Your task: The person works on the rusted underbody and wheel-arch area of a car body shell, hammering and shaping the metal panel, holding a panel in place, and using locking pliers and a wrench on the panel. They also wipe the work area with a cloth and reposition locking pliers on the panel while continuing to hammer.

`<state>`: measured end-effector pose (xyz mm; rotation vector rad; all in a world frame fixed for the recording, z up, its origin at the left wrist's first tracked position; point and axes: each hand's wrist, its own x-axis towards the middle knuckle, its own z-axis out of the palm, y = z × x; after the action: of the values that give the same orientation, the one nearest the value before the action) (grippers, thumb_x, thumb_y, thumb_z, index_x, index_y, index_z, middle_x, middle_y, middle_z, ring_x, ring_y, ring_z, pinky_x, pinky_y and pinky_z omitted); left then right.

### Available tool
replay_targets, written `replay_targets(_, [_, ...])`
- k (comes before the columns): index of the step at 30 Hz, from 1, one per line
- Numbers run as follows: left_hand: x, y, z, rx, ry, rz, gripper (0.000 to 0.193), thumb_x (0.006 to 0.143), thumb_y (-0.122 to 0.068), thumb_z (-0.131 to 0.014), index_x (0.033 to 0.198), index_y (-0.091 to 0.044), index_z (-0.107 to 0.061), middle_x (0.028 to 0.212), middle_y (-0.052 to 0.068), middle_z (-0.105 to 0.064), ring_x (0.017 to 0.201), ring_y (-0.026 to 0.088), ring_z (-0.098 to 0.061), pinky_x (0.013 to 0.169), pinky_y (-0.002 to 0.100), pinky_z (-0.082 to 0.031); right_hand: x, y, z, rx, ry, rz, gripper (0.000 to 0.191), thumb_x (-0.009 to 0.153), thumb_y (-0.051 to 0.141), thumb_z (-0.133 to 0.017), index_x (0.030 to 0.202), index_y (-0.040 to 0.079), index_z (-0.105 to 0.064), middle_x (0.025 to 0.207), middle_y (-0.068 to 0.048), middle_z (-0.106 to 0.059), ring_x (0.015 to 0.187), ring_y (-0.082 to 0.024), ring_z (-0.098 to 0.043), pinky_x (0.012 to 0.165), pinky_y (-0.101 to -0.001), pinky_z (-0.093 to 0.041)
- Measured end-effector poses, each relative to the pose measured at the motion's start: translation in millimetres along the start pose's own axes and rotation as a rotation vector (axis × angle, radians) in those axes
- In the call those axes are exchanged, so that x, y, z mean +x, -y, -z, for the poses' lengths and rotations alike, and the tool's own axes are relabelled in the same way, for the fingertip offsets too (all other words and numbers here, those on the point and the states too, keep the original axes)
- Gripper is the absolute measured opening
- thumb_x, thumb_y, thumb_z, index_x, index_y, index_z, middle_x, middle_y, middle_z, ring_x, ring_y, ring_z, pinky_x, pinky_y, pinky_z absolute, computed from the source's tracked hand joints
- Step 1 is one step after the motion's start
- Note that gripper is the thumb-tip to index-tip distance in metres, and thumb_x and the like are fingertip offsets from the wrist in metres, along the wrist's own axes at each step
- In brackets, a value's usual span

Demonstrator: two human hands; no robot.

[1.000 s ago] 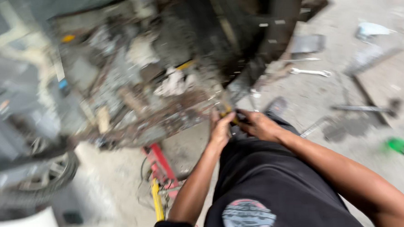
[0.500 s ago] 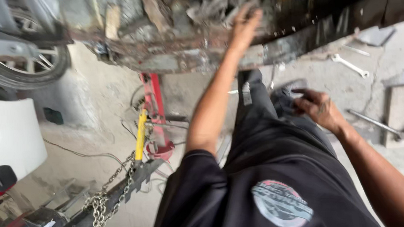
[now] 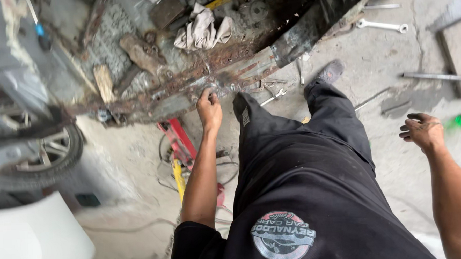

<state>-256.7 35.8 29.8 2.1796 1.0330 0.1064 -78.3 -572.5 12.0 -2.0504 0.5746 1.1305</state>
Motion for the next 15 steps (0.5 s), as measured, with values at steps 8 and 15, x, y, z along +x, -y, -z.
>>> replay_targets(8, [90.0,-6.0,38.8,0.259,0.318,-0.363,0.028,0.098,-0.006,-0.062,0.125,-0.003,-0.067,0.13,0.018,-0.065,0.123,0.039,-0.059,0.106,0.046,-0.048,-89.3,-17.4,-197.0,0.408,-0.155,0.016,0.041,0.102,0.007,-0.057,0.141,-0.008,-0.056,0.103,-0.022,-0.071,0.076,-0.027,-0.072,0.064,-0.037,-0.059])
replay_targets(15, [126.5,-25.4,29.9,0.438,0.447,-0.728,0.068,0.09,-0.01,-0.073,0.152,-0.006,-0.046,0.159,0.031,-0.031,0.147,0.054,-0.028,0.118,0.059,-0.031,-147.9,31.7,-286.4,0.16,-0.303,0.17,0.035,0.102,0.017,-0.06,0.132,0.001,-0.066,0.09,-0.015,-0.073,0.076,-0.022,-0.071,0.07,-0.0374,-0.056])
